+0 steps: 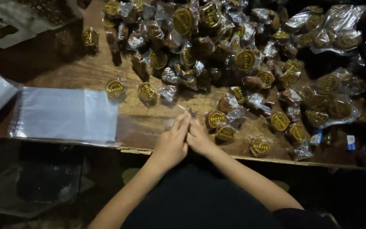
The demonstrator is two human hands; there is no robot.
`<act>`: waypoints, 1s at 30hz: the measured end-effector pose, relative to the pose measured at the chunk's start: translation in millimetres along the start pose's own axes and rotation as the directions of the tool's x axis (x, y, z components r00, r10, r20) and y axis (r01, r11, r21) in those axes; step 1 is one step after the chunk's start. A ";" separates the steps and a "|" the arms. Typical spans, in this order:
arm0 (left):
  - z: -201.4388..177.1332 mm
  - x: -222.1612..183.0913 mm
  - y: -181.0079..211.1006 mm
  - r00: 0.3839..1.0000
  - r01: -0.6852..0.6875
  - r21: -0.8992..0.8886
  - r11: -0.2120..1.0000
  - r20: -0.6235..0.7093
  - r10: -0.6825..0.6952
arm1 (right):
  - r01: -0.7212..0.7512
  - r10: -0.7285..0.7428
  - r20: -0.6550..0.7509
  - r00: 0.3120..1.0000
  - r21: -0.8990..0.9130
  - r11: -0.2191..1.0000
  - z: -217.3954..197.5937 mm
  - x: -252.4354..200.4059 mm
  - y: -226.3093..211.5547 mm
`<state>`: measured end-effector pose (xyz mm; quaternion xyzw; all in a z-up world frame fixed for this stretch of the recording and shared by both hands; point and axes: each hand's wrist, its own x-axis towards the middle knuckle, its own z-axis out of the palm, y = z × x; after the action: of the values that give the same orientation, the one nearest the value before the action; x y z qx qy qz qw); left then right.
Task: Packaging individually wrapped snacks into a larger plastic bag
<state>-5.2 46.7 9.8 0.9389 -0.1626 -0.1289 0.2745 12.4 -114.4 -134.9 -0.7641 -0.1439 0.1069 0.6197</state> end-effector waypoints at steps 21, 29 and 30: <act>31.9 6.4 -21.3 0.987 0.105 0.260 0.960 0.091 -0.133 | -0.335 0.177 -0.292 0.940 -0.688 0.644 -150.9 -71.6 12.4; 24.9 3.4 -15.2 0.987 0.109 0.240 0.965 0.086 -0.133 | -0.471 0.297 -0.365 0.882 -0.674 0.570 -148.0 -59.7 -32.0; 25.3 3.6 -15.7 0.988 0.108 0.241 0.964 0.084 -0.132 | -0.470 0.295 -0.366 0.882 -0.673 0.570 -147.7 -63.9 -17.1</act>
<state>-6.7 45.9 -20.1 0.9654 -0.1329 -0.1717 0.1443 1.5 -268.9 -88.2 -0.9685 0.0623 0.0883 0.2245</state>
